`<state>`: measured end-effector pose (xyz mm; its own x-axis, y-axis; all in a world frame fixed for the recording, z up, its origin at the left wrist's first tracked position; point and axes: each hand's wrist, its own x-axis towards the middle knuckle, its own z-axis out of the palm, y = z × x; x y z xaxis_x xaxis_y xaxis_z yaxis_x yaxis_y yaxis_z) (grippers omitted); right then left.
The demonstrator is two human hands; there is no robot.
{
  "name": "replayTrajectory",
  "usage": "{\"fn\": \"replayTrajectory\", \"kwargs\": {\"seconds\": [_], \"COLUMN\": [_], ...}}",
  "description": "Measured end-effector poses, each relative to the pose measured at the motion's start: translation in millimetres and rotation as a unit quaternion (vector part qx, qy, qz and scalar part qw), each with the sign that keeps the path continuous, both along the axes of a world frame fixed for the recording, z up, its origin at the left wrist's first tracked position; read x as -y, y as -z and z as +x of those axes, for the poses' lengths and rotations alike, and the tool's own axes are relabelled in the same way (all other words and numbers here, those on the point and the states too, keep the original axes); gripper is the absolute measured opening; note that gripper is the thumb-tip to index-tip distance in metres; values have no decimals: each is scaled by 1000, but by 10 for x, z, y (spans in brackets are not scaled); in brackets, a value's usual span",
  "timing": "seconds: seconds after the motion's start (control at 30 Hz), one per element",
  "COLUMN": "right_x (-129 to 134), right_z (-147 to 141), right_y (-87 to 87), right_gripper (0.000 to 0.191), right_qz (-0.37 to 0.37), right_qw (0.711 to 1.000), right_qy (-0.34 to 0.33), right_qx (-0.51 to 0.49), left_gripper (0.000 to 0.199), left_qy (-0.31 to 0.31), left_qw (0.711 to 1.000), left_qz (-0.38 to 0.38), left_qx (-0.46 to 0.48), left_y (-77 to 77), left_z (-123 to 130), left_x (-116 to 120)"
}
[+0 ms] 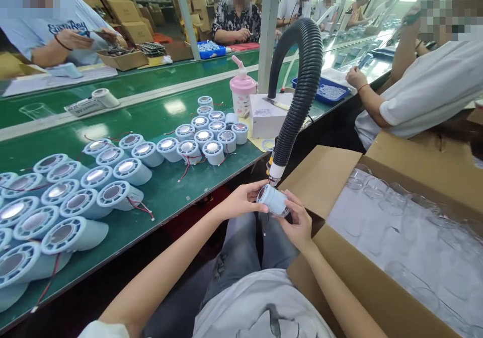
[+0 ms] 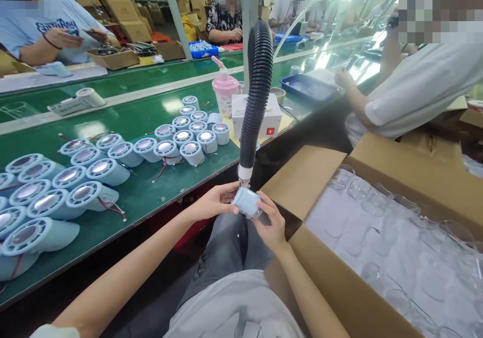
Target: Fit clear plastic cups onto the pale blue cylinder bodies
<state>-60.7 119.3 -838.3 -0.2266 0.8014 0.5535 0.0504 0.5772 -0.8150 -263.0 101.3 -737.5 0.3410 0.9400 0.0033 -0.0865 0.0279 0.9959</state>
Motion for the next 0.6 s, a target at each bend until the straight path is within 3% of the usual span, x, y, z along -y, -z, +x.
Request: {"fn": "replayTrajectory", "kwargs": {"seconds": [0.17, 0.3, 0.4, 0.5, 0.6], "right_x": [74, 221, 339, 429, 472], "right_z": [9, 25, 51, 101, 134], "right_y": [-205, -488, -657, -777, -851], "right_gripper": [44, 63, 56, 48, 49], "right_qz": [-87, -184, -247, -313, -350], "right_qw": [989, 955, 924, 895, 889], "right_qy": [-114, -230, -289, -314, -295], "right_qx": [-22, -34, -49, -47, -18], "left_gripper": [77, 72, 69, 73, 73], "left_qy": [-5, 35, 53, 59, 42], "left_qw": [998, 991, 995, 997, 995], "left_qz": [11, 59, 31, -42, -87], "left_qx": [-58, -111, -77, -26, 3], "left_y": [-114, -240, -280, -288, -284], "left_z": [-93, -168, -195, -188, -169], "left_x": [235, 514, 694, 833, 933]}}
